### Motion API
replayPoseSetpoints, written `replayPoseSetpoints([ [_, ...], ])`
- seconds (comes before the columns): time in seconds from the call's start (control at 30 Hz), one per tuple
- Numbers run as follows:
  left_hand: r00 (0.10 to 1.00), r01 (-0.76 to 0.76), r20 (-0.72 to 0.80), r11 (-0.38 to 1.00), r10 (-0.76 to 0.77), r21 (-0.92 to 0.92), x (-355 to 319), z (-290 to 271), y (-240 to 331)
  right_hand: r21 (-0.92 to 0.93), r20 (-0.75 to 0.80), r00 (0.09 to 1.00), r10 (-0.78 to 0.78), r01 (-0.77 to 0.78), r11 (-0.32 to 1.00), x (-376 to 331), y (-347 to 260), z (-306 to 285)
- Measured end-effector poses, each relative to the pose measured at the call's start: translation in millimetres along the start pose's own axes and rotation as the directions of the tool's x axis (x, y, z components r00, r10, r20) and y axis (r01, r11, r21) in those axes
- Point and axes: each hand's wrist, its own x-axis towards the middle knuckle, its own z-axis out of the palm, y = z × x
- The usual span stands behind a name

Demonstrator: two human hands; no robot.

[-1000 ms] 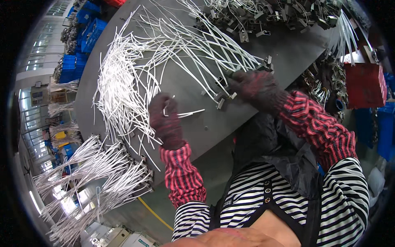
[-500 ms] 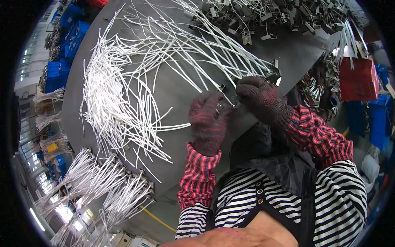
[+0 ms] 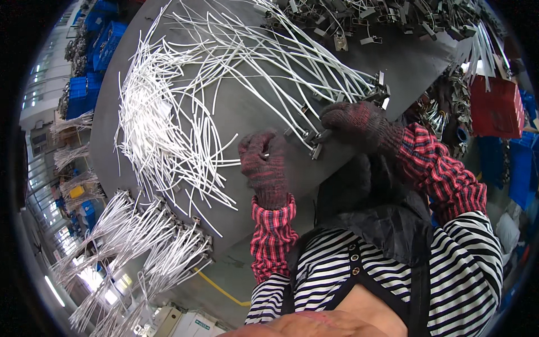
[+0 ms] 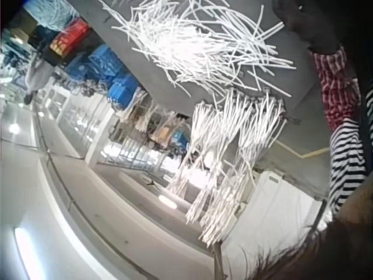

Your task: Gathering and bundling white electrical wire components on a production workbench.

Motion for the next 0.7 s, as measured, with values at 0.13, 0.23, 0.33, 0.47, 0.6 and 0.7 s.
replayPoseSetpoints([
  [0.13, 0.996, -0.088, 0.036, 0.994, 0.086, 0.065, -3, 0, -1, -0.052, 0.034, 0.998, -0.046, 0.047, 0.998, 5, -3, -5],
  [0.23, 0.980, -0.197, 0.057, 0.969, 0.190, 0.151, -12, 8, 6, -0.049, 0.056, 0.991, 0.122, -0.119, 0.992, 8, -14, -12],
  [0.33, 0.944, -0.327, 0.170, 0.868, 0.283, 0.374, -19, 20, 11, -0.071, 0.053, 0.987, 0.154, -0.150, 0.986, 26, -22, -18],
  [0.47, 0.960, -0.243, 0.210, 0.929, 0.188, 0.279, -15, 35, 12, -0.105, 0.116, 0.992, 0.050, -0.038, 0.994, 56, -21, -15],
  [0.6, 0.975, 0.168, 0.199, 0.917, -0.100, -0.361, -15, 27, 15, -0.051, 0.191, 0.970, -0.148, 0.160, 0.986, 71, -14, -13],
  [0.7, 0.897, -0.437, 0.002, 0.888, 0.441, 0.144, -21, 4, 20, -0.025, 0.184, 0.924, -0.335, 0.345, 0.938, 81, -13, -11],
])
